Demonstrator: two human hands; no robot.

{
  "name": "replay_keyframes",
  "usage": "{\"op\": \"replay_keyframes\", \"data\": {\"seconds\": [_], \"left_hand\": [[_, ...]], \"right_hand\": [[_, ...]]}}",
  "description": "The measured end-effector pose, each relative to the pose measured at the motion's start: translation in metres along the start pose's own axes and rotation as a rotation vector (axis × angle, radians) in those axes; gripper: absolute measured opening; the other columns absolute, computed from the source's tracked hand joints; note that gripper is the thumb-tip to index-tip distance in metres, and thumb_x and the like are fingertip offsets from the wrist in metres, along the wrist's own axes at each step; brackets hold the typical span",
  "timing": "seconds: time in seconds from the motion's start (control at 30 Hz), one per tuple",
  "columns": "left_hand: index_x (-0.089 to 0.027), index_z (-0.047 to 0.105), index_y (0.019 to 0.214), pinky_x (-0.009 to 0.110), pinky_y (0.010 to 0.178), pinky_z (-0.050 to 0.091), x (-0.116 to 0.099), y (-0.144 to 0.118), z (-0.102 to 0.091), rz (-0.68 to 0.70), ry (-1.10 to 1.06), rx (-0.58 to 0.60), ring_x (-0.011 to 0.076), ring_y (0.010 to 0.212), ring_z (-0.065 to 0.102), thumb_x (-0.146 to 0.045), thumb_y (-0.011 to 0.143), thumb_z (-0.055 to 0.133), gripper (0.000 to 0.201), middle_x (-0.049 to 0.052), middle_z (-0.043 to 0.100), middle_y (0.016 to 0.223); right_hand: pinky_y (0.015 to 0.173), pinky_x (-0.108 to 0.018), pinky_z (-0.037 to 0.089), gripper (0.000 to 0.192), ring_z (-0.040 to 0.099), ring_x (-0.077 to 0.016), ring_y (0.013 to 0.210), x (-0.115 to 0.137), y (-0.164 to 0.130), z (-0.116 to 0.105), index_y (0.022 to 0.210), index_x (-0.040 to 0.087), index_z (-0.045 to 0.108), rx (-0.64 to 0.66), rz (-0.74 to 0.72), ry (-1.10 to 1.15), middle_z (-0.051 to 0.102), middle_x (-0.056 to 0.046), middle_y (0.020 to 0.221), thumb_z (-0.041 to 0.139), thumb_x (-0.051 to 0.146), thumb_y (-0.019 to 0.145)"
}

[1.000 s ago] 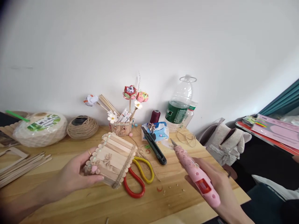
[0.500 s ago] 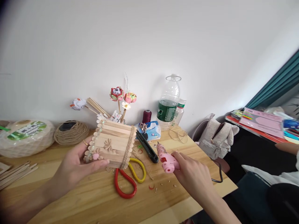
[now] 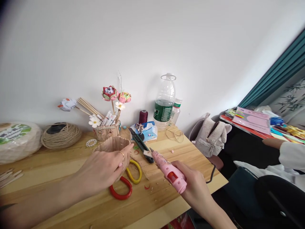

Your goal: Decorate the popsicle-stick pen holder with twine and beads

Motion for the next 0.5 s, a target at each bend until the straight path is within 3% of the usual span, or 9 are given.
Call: {"op": "replay_keyframes", "data": {"seconds": [0.07,0.13,0.2,0.27,0.33,0.43,0.5], "left_hand": [[-0.018,0.036,0.138,0.033,0.06,0.046,0.014,0.002,-0.002,-0.08,-0.071,0.061,0.0259,0.068,0.067,-0.018,0.083,0.038,0.055,0.008,0.071,0.078],[-0.02,0.039,0.136,0.038,0.068,0.048,0.034,0.002,-0.006,-0.153,-0.156,0.044,0.028,0.078,0.066,-0.021,0.082,0.042,0.054,0.009,0.071,0.088],[-0.02,0.047,0.128,0.041,0.086,0.044,0.049,0.0,-0.013,-0.078,-0.202,-0.051,0.0278,0.105,0.057,-0.021,0.081,0.047,0.047,0.011,0.062,0.116],[-0.021,0.053,0.122,0.044,0.094,0.039,0.054,-0.003,-0.018,0.012,-0.11,-0.117,0.0282,0.115,0.047,-0.014,0.079,0.049,0.043,0.01,0.057,0.121],[-0.017,0.055,0.12,0.048,0.097,0.036,0.048,-0.008,-0.02,0.064,0.02,-0.186,0.0302,0.117,0.042,-0.005,0.077,0.047,0.045,0.012,0.056,0.119],[-0.011,0.057,0.116,0.052,0.097,0.034,0.019,-0.012,-0.016,0.139,0.127,-0.285,0.0325,0.117,0.042,-0.002,0.081,0.045,0.038,0.015,0.058,0.116],[-0.01,0.057,0.114,0.043,0.09,0.044,-0.004,-0.012,-0.01,0.204,0.053,-0.33,0.0274,0.105,0.051,-0.011,0.085,0.048,0.03,0.012,0.063,0.107]], "right_hand": [[0.058,-0.028,0.051,0.018,0.065,-0.0204,0.064,-0.001,-0.003,0.003,0.084,0.021,0.063,0.069,-0.016,0.08,0.068,-0.004,0.071,0.052,0.035,0.082],[0.064,-0.03,0.052,0.016,0.066,-0.0217,0.07,-0.004,-0.006,0.004,0.087,0.022,0.062,0.081,-0.026,0.121,0.069,-0.005,0.077,0.052,0.033,0.082],[0.068,-0.031,0.053,0.016,0.067,-0.0225,0.073,-0.006,-0.008,0.005,0.089,0.023,0.062,0.078,-0.052,0.127,0.07,-0.006,0.081,0.051,0.033,0.081],[0.072,-0.032,0.053,0.017,0.067,-0.0238,0.078,-0.007,-0.01,0.007,0.089,0.023,0.061,0.074,-0.075,0.101,0.07,-0.006,0.084,0.051,0.033,0.081],[0.078,-0.035,0.052,0.016,0.067,-0.0244,0.08,-0.007,-0.011,0.007,0.088,0.023,0.061,0.069,-0.097,0.071,0.07,-0.007,0.084,0.051,0.034,0.081],[0.087,-0.039,0.047,0.013,0.067,-0.0225,0.075,-0.006,-0.011,0.008,0.087,0.023,0.06,0.055,-0.14,0.069,0.069,-0.005,0.08,0.052,0.031,0.08],[0.089,-0.039,0.046,0.011,0.066,-0.0213,0.072,-0.004,-0.012,0.009,0.086,0.023,0.058,0.031,-0.184,0.091,0.068,-0.003,0.078,0.054,0.029,0.078]]}}
Point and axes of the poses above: each hand's wrist, its own y-axis towards the middle knuckle, its own z-axis out of the palm, x = y × z, the point moved 5 cm from there along y, towards the middle knuckle
